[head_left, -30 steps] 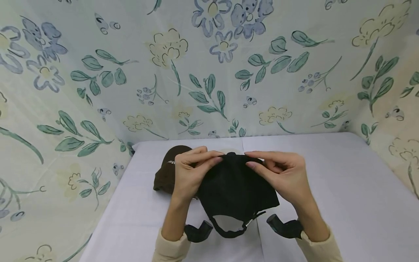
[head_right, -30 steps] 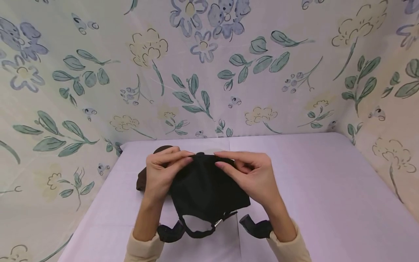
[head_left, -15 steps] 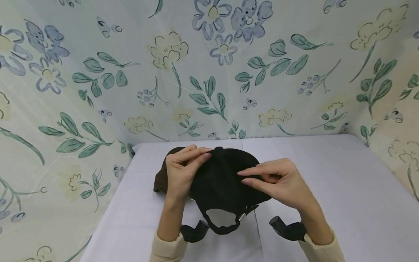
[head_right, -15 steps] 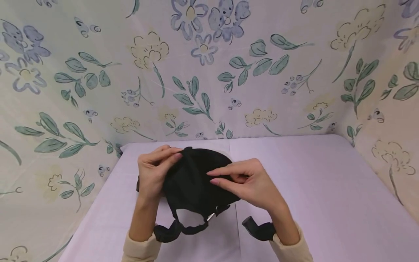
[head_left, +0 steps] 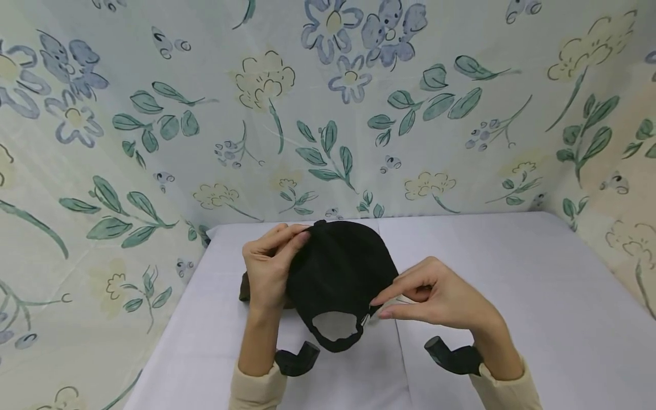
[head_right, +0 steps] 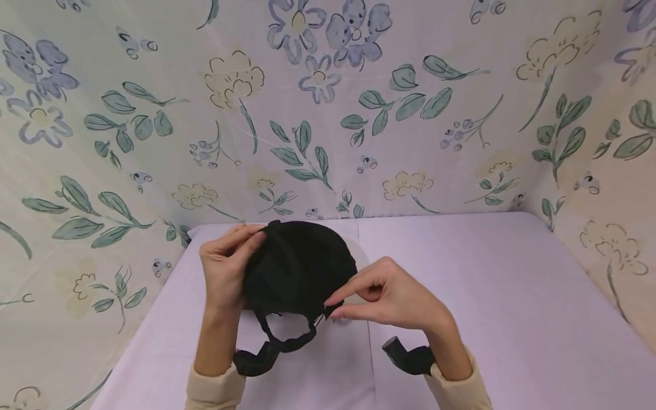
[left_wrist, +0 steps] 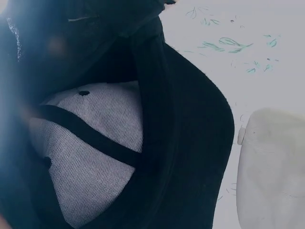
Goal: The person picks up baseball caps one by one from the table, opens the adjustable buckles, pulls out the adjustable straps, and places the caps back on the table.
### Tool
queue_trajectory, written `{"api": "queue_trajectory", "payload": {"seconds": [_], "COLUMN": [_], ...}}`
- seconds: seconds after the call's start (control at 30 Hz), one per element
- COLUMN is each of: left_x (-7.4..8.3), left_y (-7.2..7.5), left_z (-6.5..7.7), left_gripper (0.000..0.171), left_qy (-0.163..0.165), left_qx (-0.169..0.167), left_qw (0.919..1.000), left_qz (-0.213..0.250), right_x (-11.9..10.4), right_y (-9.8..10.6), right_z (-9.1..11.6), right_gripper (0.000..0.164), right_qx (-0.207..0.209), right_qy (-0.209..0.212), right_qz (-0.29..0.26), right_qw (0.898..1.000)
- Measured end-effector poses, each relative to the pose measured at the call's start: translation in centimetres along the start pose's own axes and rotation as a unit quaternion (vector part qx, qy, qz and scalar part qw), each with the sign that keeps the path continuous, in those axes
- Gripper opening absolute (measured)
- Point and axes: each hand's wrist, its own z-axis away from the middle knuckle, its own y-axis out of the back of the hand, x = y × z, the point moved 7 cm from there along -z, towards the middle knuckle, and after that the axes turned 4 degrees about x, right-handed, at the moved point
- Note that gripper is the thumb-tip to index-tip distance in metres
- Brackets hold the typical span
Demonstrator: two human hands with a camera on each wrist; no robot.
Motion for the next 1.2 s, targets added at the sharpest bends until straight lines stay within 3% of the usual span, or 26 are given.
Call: {"api": "queue_trajectory", "payload": {"seconds": [0.2, 0.6, 0.87, 1.2], "left_x": [-0.1, 0.0, 0.2, 0.2], "left_y": [0.7, 1.1, 1.0, 0.8], "left_z": [0.0, 0.0, -0.1, -0.2], "left_gripper": [0.016, 0.008, 0.014, 0.020], "left_qy": [0.009, 0.017, 0.019, 0.016], "left_qx": [0.017, 0.019, 0.025, 0.032], "left_qw": [0.9998, 0.9995, 0.9990, 0.9979], "left_qz": [0.011, 0.019, 0.032, 0.053], "right_x": [0.4, 0.7, 0.7, 0.9], "right_y": [-0.1, 0.7, 1.7, 1.4], "right_z": [0.2, 0.5, 0.9, 0.6], "right_gripper": [0.022, 0.025, 0.029, 0.026], "right_qx": [-0.015, 0.010, 0.022, 0.021], "right_qy": [-0.011, -0.008, -0.015, -0.012], "right_qz": [-0.002, 0.015, 0.025, 0.026], "right_qw": [1.000, 1.000, 0.999, 0.999]}}
